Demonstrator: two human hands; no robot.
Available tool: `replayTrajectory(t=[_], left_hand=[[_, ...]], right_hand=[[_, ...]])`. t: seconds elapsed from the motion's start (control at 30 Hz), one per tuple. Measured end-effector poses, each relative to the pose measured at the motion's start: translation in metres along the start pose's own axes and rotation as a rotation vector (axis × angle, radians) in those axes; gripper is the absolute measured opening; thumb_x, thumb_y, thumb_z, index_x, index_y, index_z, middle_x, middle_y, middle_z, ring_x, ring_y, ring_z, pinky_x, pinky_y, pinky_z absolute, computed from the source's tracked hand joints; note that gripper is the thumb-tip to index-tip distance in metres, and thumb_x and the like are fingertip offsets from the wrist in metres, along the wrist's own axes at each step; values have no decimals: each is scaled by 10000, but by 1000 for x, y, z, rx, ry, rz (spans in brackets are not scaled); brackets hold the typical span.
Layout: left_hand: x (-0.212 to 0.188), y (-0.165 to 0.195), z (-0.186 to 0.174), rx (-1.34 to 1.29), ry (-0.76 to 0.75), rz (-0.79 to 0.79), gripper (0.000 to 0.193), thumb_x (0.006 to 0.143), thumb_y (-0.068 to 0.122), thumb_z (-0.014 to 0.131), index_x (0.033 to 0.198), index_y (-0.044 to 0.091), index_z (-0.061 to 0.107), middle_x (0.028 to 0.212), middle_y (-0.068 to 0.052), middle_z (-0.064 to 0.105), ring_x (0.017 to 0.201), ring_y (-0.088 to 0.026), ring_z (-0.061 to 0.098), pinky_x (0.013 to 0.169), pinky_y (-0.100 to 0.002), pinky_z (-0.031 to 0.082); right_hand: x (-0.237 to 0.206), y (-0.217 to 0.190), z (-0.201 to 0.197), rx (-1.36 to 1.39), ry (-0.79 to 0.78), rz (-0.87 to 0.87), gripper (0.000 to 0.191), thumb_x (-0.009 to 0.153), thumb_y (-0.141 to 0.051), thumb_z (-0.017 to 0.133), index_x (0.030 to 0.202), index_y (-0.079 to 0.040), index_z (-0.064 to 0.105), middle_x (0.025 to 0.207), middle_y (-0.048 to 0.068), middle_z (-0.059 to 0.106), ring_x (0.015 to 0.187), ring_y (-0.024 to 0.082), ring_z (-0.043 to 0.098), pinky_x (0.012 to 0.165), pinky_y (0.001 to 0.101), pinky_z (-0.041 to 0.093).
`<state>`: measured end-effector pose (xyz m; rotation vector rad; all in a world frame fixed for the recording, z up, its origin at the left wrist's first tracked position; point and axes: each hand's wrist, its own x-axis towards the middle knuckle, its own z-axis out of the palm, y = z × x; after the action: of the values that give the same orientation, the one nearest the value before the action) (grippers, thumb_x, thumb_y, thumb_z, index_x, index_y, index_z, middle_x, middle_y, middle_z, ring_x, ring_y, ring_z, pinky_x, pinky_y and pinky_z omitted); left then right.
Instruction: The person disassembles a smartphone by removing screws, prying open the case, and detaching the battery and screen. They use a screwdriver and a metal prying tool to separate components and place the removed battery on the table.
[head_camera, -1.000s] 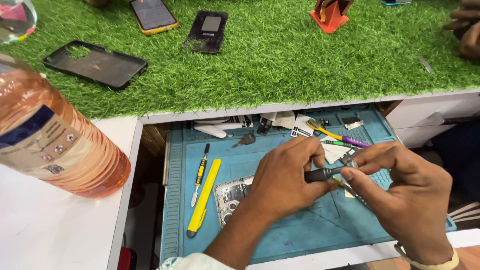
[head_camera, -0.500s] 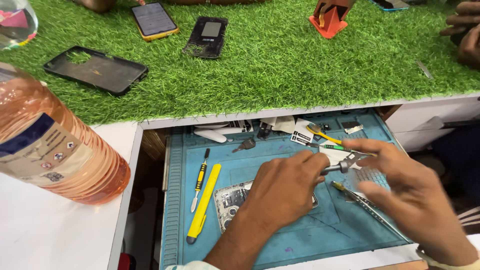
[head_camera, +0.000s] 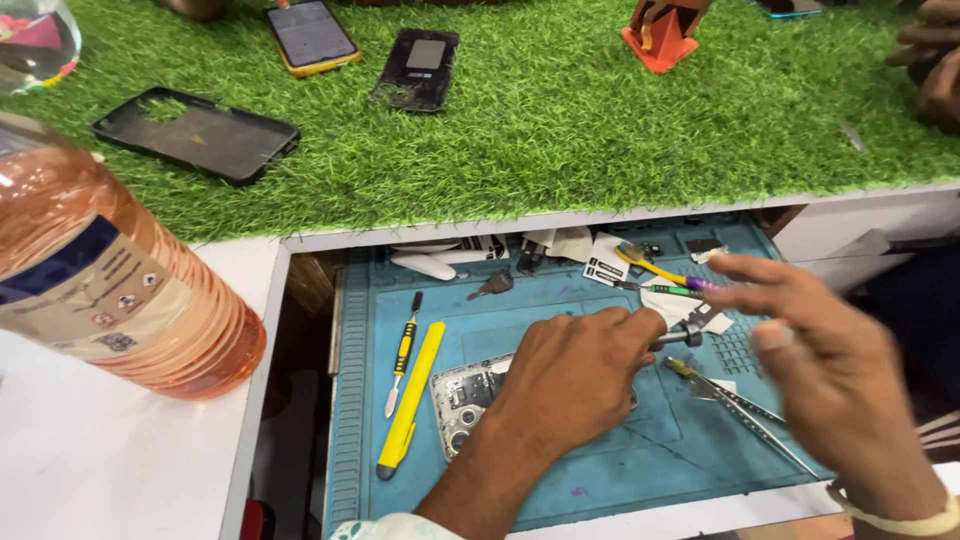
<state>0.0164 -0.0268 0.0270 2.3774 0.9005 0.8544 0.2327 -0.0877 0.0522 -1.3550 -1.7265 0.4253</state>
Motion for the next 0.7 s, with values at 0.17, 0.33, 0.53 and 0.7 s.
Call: replayTrajectory(t=[0.17, 0.33, 0.53, 0.7], left_hand=[[-1, -2, 1, 26, 15, 17, 145, 860, 118, 669, 1000, 112, 634, 859, -101, 699, 746, -360, 696, 611, -502, 511], [0, 2, -1, -15, -28, -34, 123, 941, 204, 658, 1030, 120, 644, 857, -109, 706, 751, -373, 690, 618, -523, 500], [2, 8, -8, -123, -108, -138, 193, 939, 260, 646, 1080, 129, 660, 861, -149, 725, 828, -399, 689, 702, -537, 506], [3, 10, -10, -225, -115, -117, 192, 952, 275, 628, 1043, 112, 668, 888, -152, 719, 854, -388, 686, 738, -516, 517]], right_hand=[[2, -6, 5, 596, -92, -94, 299, 1057, -272, 538, 995, -20, 687, 1283, 131, 691, 1322, 253, 602, 1141, 384, 452], [1, -1, 8, 47, 29, 145, 232, 951, -103, 650, 1140, 6, 730, 1136, 89, 775, 1010, 135, 681, 912, 283, 528], [-5, 31, 6, 3, -95, 221, 327, 852, -103, 736, 1165, -9, 762, 963, 75, 797, 827, 111, 719, 748, 267, 569], [-10, 49, 4, 190, -102, 320, 185, 1011, -116, 679, 1063, 46, 749, 918, 151, 715, 806, 170, 680, 729, 307, 584]])
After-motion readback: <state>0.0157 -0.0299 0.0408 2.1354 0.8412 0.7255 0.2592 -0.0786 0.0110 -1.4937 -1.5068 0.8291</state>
